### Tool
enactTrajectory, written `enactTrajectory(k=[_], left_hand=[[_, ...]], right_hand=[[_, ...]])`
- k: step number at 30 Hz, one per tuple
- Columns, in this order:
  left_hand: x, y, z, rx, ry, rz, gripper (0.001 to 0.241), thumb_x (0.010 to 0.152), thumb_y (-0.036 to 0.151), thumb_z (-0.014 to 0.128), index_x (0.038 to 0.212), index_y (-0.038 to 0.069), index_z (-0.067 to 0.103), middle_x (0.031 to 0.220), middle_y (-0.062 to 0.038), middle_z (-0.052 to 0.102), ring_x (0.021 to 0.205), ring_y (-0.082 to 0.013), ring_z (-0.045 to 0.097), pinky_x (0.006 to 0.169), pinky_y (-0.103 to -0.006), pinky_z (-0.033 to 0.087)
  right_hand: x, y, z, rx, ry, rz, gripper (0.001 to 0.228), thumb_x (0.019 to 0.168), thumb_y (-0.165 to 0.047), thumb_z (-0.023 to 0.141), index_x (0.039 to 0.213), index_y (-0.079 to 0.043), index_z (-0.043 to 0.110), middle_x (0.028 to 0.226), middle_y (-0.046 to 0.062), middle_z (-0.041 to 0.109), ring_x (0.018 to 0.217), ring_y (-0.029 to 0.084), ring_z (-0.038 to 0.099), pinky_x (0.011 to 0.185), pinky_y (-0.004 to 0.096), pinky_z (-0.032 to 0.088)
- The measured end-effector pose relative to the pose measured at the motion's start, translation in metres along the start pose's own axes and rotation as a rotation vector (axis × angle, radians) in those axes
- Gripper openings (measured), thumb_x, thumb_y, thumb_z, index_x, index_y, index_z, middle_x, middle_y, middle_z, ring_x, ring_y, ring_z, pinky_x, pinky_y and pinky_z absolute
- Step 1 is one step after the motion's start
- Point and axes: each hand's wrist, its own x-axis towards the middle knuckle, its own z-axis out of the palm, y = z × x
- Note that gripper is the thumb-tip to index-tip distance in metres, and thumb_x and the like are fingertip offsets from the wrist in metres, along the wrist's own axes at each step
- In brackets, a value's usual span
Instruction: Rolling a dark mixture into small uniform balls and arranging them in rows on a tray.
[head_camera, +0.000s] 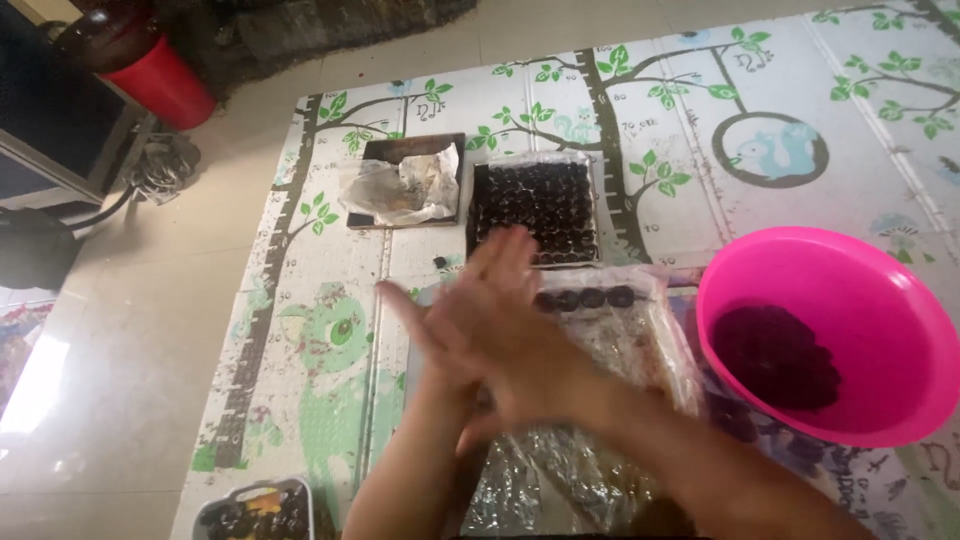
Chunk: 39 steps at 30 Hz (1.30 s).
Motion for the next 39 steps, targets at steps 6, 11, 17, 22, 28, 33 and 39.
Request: enactTrajectory(k=[6,11,17,22,28,33,39], left_hand=[[0.039,-0.013,0.031,0.333,0.196,0.66,0.118,0.077,0.093,0.021,0.165,0.016,0.004,0.173,-0.02,0.003,0.156,-0.0405,0.02,0.13,-0.0682,0.019],[0.037,0.026,0.031,-0.364,-0.209,0.064,0.142,0.082,0.114,-0.001,0.157,0.002,0.043,0.154,-0.015,0.059,0.145,-0.0242,0.053,0.123,-0.0353,0.047],[0.034,0.027,-0.041,0.369,0.473,-0.378,0.065,0.091,0.009,0.075,0.149,-0.001,0.048,0.132,-0.023,0.064,0.114,-0.03,0.068,0.065,-0.0258,0.065],[0.004,0.006,-0.122,0.354,0.579,-0.271,0.078,0.093,0.005,0.073,0.157,-0.005,0.03,0.132,-0.026,0.06,0.111,-0.0336,0.068,0.082,-0.0441,0.064],[-0.01,-0.004,-0.117,0.373,0.699,-0.316,0.067,0.092,0.007,0.076,0.151,0.003,0.045,0.114,-0.019,0.07,0.097,-0.0319,0.075,0.084,-0.0441,0.065],[-0.01,-0.007,-0.111,0.419,0.753,-0.274,0.05,0.093,0.016,0.076,0.138,0.0,0.061,0.117,-0.023,0.071,0.104,-0.0373,0.073,0.087,-0.0492,0.063],[-0.012,-0.004,-0.12,0.576,0.838,-0.217,0.034,0.092,0.011,0.079,0.12,-0.006,0.07,0.118,-0.026,0.071,0.1,-0.038,0.073,0.089,-0.0541,0.062]], right_hand=[[0.025,0.003,-0.023,0.182,0.273,0.248,0.144,0.032,-0.043,0.11,0.141,-0.015,0.021,0.133,0.008,0.052,0.117,0.029,0.053,0.116,0.058,0.03],[0.024,0.072,0.012,-0.031,0.308,0.285,0.127,0.082,-0.084,0.055,0.16,0.005,0.009,0.17,0.026,0.017,0.156,0.037,0.016,0.126,0.059,-0.004],[0.007,0.149,0.103,-0.007,0.416,0.332,0.132,0.071,-0.103,0.039,0.167,-0.014,0.023,0.167,0.021,0.032,0.154,0.043,0.024,0.121,0.067,-0.006],[-0.004,0.159,0.142,0.147,0.421,0.299,0.082,0.083,-0.051,0.08,0.152,-0.019,0.049,0.159,0.011,0.046,0.149,0.038,0.039,0.123,0.065,0.016],[-0.01,0.183,0.182,0.162,0.568,0.337,0.045,0.082,-0.039,0.082,0.125,-0.031,0.072,0.149,-0.005,0.055,0.142,0.029,0.049,0.117,0.058,0.031],[-0.016,0.178,0.165,0.197,0.592,0.367,0.034,0.085,-0.04,0.081,0.117,-0.03,0.074,0.142,-0.005,0.062,0.141,0.029,0.052,0.115,0.057,0.034],[-0.02,0.173,0.142,0.202,0.601,0.278,0.034,0.089,-0.035,0.08,0.117,-0.016,0.074,0.113,0.003,0.076,0.11,0.028,0.072,0.094,0.044,0.053]])
